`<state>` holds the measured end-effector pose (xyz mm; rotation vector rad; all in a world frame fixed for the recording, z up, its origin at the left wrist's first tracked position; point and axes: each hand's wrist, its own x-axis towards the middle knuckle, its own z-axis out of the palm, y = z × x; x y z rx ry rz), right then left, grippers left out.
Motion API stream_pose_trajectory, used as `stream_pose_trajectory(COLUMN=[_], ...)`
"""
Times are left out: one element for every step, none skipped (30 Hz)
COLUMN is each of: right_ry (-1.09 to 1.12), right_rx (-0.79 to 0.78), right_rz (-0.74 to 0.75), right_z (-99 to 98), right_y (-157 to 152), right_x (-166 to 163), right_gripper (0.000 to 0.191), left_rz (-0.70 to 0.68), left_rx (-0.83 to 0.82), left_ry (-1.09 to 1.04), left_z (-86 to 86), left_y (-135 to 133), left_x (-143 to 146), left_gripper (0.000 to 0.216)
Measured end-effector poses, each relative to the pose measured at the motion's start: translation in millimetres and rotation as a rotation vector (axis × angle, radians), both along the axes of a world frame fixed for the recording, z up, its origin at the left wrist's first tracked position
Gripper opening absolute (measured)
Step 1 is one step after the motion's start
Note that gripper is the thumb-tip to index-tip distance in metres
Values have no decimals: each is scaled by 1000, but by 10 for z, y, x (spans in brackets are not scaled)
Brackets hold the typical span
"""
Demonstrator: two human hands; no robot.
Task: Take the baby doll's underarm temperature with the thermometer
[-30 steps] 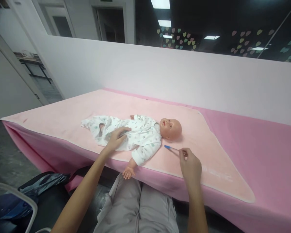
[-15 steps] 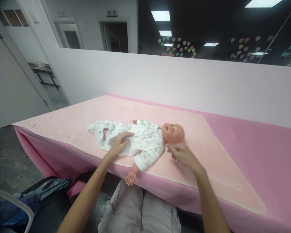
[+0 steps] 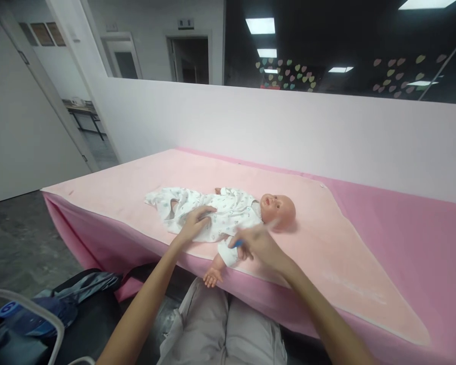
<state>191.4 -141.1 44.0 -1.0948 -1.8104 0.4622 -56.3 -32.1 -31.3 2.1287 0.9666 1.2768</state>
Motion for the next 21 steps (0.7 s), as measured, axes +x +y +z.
stream_pose_trajectory(right_ry=[-6, 4, 38, 88, 127, 128, 77, -26, -169, -302, -393, -428, -417, -381, -344, -328, -345, -395, -467, -547, -621], right_rx=[-18, -33, -42, -42, -42, -46, -49, -53, -65, -76, -87, -102, -124, -145, -154, -149, -131, -104, -75, -48, -26], right_rz=[18, 26, 14, -23, -76, -135, -200, -267, -324, -378, -423, -455, -466, -462, -449, -433, -414, -395, -375, -353, -336], right_z=[-19, -35, -48, -61, -77, -101, -136, -182, -238, -302, -367, -429, -485, -533, -574, -610, -644, -677, -711, -744, -775], right_y=[-36, -82, -135, -191, -242, -283, -309, -319, -311, -289, -255, -216, -176, -138, -107, -83, -67, -57, -52, -49, -45], right_x=[12, 43, 92, 157, 231, 306, 377, 436, 482, 512, 529, 533, 528, 516, 500, 485, 472, 466, 467, 476, 492], right_gripper=[39, 44, 50, 54, 57, 58, 57, 54, 49, 44, 40, 36, 33, 31, 29, 28, 25, 23, 21, 21, 23], left_rz=[-9, -18, -27, -30, -27, -20, -5, 3, 16, 34, 41, 48, 42, 9, -64, -146, -212, -265, -304, -332, -356], left_rx=[-31, -69, -110, -145, -166, -176, -173, -163, -162, -158, -147, -124, -101, -88, -82, -89, -96, -105, -124, -140, -157], left_ry=[5, 18, 39, 68, 100, 141, 189, 244, 317, 386, 439, 474, 470, 438, 384, 335, 307, 291, 280, 264, 247], left_z=[6, 16, 34, 61, 98, 147, 208, 279, 360, 444, 527, 602, 663, 703, 719, 711, 680, 632, 575, 515, 462], left_y=[5, 10, 18, 31, 49, 78, 118, 172, 236, 310, 386, 461, 528, 584, 627, 657, 675, 685, 688, 687, 685], left_x=[-5, -11, -16, -20, -22, -20, -11, 7, 39, 88, 155, 242, 345, 461, 582, 699, 806, 896, 964, 1010, 1033], left_gripper=[34, 34, 33, 32, 31, 29, 28, 28, 29, 32, 33, 32, 30, 28, 29, 30, 31, 32, 33, 33, 32])
